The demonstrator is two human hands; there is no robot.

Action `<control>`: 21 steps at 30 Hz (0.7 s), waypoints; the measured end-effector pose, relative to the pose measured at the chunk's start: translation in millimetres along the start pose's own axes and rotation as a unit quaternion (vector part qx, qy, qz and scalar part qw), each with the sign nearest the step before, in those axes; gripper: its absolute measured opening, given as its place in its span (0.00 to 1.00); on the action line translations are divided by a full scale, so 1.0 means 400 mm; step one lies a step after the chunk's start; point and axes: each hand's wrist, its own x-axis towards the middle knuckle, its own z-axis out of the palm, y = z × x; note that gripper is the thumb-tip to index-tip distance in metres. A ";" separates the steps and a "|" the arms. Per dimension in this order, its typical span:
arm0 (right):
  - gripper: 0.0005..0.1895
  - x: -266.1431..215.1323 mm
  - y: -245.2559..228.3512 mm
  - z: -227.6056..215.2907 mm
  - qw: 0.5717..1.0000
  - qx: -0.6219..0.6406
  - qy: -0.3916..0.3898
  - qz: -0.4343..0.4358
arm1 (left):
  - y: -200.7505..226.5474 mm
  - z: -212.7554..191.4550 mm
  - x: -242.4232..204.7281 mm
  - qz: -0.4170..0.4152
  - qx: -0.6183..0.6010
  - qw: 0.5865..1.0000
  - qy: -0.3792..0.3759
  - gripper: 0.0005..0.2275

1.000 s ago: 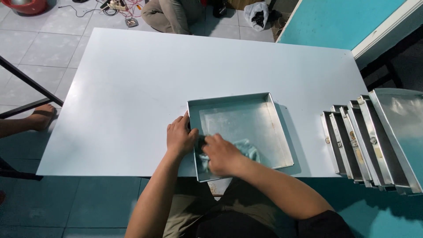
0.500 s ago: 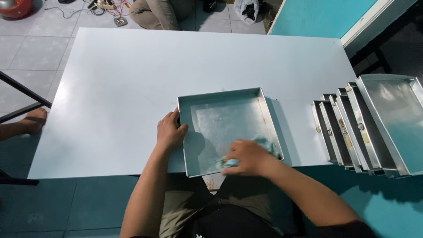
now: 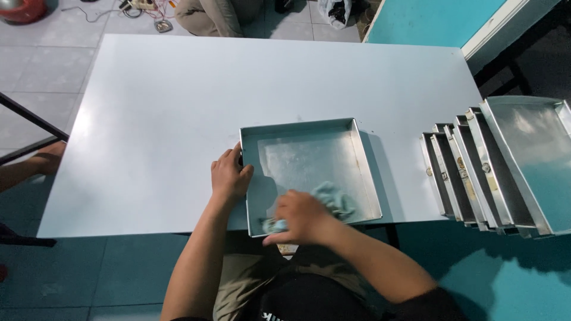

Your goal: The person wipes the inside of a metal tray with a cloth, then flips it over and wipes the top surface. The tray is placed on a white table with other trays stacked nearby.

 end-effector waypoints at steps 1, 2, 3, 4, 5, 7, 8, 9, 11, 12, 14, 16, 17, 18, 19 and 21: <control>0.29 0.023 -0.013 0.023 1.000 0.003 0.003 0.000 | -0.007 0.006 0.003 0.001 0.004 1.000 0.000 0.29; 0.33 0.046 -0.024 0.045 0.998 -0.016 0.043 -0.037 | -0.013 0.012 0.006 0.014 0.008 1.000 -0.001 0.30; 0.36 0.069 -0.037 0.067 0.993 -0.035 0.084 -0.072 | -0.019 0.017 0.010 0.027 0.013 1.000 -0.003 0.31; 0.36 0.073 -0.037 0.075 0.993 -0.032 0.088 -0.071 | -0.026 0.014 0.013 0.029 0.017 0.999 -0.004 0.31; 0.36 0.074 -0.035 0.084 0.991 -0.026 0.100 -0.083 | -0.031 0.015 0.017 0.032 0.013 0.999 -0.006 0.32; 0.35 0.062 -0.022 0.093 0.989 -0.020 0.113 -0.092 | -0.028 0.008 0.019 0.040 0.008 0.999 -0.011 0.32; 0.34 0.049 -0.012 0.092 0.990 -0.012 0.114 -0.087 | -0.021 0.001 0.016 0.024 -0.003 1.000 -0.020 0.31; 0.32 0.033 0.001 0.093 0.990 -0.004 0.112 -0.082 | -0.014 -0.002 0.013 0.006 -0.015 0.999 -0.029 0.31; 0.32 -0.019 0.029 0.038 0.998 -0.017 0.053 -0.030 | -0.009 -0.010 0.008 0.016 -0.036 0.999 -0.027 0.31; 0.31 -0.045 0.040 0.011 0.999 -0.028 -0.004 0.019 | -0.009 -0.015 0.003 0.024 -0.054 0.998 -0.024 0.31; 0.32 -0.114 0.120 0.016 0.997 -0.073 0.007 0.038 | -0.008 -0.021 0.000 0.021 -0.060 0.998 -0.025 0.31; 0.34 -0.174 0.175 -0.008 0.991 -0.119 0.022 0.057 | -0.008 -0.026 -0.003 0.020 -0.064 0.997 -0.027 0.31; 0.32 -0.201 0.190 -0.031 0.987 -0.128 0.002 0.098 | -0.008 -0.027 -0.003 0.024 -0.051 0.998 -0.027 0.31; 0.31 -0.230 0.206 -0.055 0.981 -0.137 -0.017 0.138 | -0.005 -0.027 -0.003 0.027 -0.039 0.999 -0.027 0.31; 0.31 -0.234 0.212 -0.035 0.980 -0.139 -0.017 0.139 | 0.000 -0.028 -0.007 0.029 -0.040 0.998 -0.027 0.31; 0.31 -0.245 0.225 0.003 0.975 -0.184 0.063 0.105 | 0.015 -0.030 -0.013 0.008 -0.038 0.999 -0.021 0.30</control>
